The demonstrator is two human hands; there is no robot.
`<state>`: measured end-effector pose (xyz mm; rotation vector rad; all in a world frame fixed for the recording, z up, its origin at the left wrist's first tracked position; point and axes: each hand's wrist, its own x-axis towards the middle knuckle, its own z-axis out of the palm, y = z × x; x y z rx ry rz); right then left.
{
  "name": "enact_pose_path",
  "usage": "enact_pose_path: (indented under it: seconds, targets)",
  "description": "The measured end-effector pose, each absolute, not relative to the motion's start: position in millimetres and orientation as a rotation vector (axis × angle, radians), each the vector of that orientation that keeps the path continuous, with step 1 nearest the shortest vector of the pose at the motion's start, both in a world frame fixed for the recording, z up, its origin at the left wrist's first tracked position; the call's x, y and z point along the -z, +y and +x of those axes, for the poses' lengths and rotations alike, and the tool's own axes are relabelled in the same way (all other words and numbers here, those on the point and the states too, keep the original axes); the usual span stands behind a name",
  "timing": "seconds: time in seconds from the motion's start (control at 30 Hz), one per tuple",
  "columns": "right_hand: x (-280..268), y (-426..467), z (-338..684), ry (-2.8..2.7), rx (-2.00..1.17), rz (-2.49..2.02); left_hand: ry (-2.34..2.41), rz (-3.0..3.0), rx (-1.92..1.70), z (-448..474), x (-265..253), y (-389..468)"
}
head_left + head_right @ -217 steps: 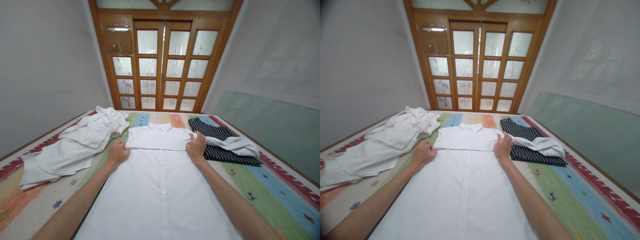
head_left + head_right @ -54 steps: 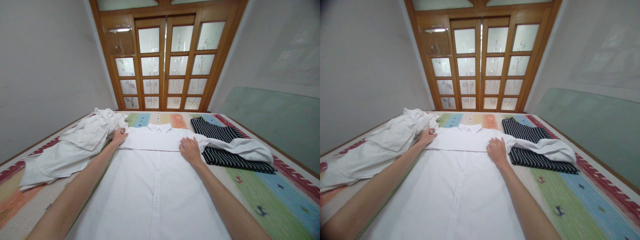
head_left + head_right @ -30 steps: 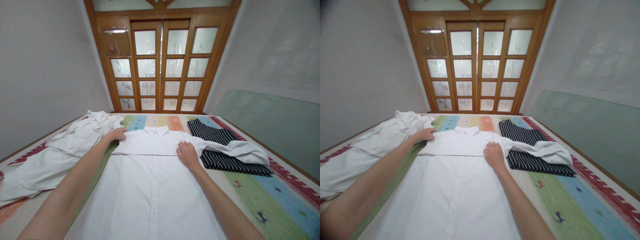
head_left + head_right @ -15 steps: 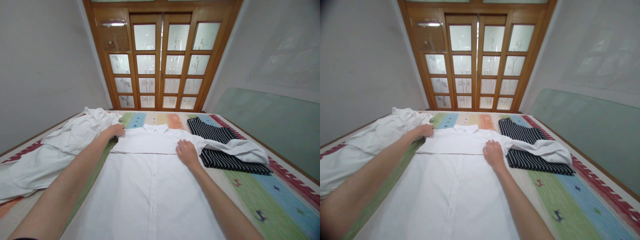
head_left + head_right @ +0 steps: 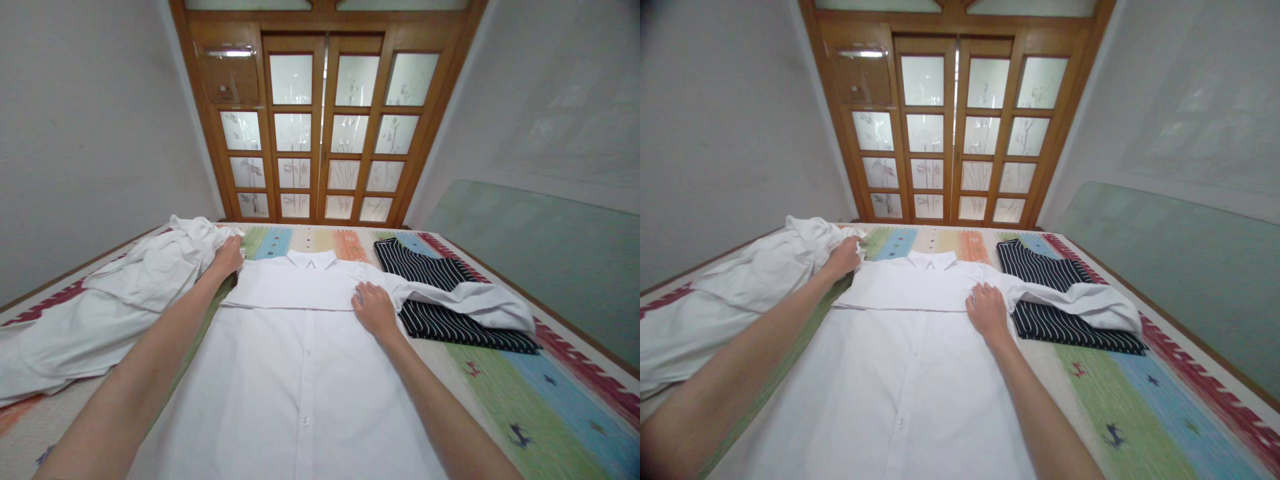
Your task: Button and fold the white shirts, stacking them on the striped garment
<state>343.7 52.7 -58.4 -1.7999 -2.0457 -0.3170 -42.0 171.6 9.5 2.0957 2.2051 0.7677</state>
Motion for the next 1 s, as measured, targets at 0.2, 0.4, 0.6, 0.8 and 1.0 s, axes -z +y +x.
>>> enact_pose_path:
  seconds: [0.2,0.4,0.6,0.8,1.0]
  targets:
    - [60.4,54.5,344.0,-2.052,0.289,-1.862,2.101,2.493,-0.707,-4.0,-14.3,144.8]
    - [59.7,56.0,344.4,-2.086,0.222,-1.98,2.048,2.621,-0.278,28.6,16.7,101.0]
    - [56.9,56.4,343.6,-2.156,0.148,-2.079,2.051,2.518,-0.205,18.5,51.5,91.3]
    - [56.0,57.5,344.4,-2.212,0.119,-2.099,2.018,2.456,-0.176,15.3,53.2,91.3]
    - [51.4,53.2,343.5,-2.239,0.112,-2.097,2.02,2.409,-0.139,16.9,48.2,90.7]
